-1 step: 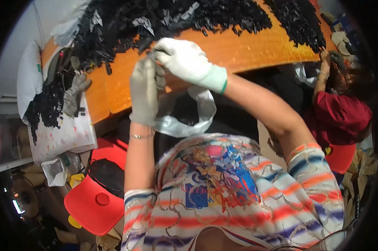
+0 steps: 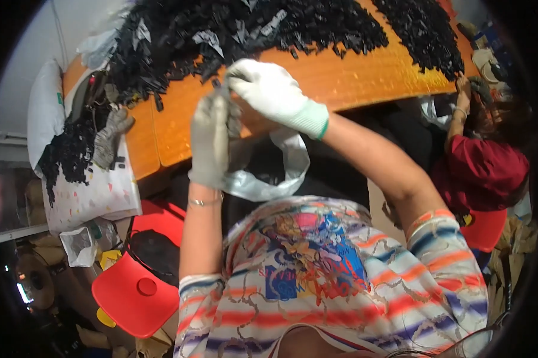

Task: Sorting and inspecting small black plastic components on a work table and placing them into a bag.

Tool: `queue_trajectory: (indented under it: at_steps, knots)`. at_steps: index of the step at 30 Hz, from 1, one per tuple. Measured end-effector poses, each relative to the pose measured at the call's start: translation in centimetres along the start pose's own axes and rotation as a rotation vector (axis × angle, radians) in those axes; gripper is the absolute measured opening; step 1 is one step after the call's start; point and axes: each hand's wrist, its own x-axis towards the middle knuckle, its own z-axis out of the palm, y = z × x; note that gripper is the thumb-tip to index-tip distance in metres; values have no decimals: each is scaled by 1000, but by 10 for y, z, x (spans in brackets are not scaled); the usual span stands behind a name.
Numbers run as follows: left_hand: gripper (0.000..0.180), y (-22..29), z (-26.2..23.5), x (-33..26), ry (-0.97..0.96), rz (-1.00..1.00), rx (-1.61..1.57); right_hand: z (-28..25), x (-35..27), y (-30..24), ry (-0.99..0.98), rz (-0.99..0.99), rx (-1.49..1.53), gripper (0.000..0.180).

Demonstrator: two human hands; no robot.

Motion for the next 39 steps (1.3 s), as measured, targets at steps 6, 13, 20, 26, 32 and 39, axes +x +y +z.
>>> queue_trajectory:
  at_steps: [6,13,20,26,32,39]
  knots:
    - [23,-31,-11,-27,-20,-187,-321,-25,-21,15,-398,144,718,35]
    - [21,-26,-3,-36,-189,-204,-509,-4,-38,3,-355,376,908,20]
    - [22,-37,-13,-50,-81,-250,-246,0,-31,19,-548,239,731,21]
    - [26,-41,-28,-64,-2,300,989,-37,8,74,4,230,-204,21]
    - [26,-25,-29,-24,63,425,1146,-49,35,101,171,113,-645,19]
    - [19,-9,-37,62,-149,547,1590,-41,47,115,115,75,-629,15]
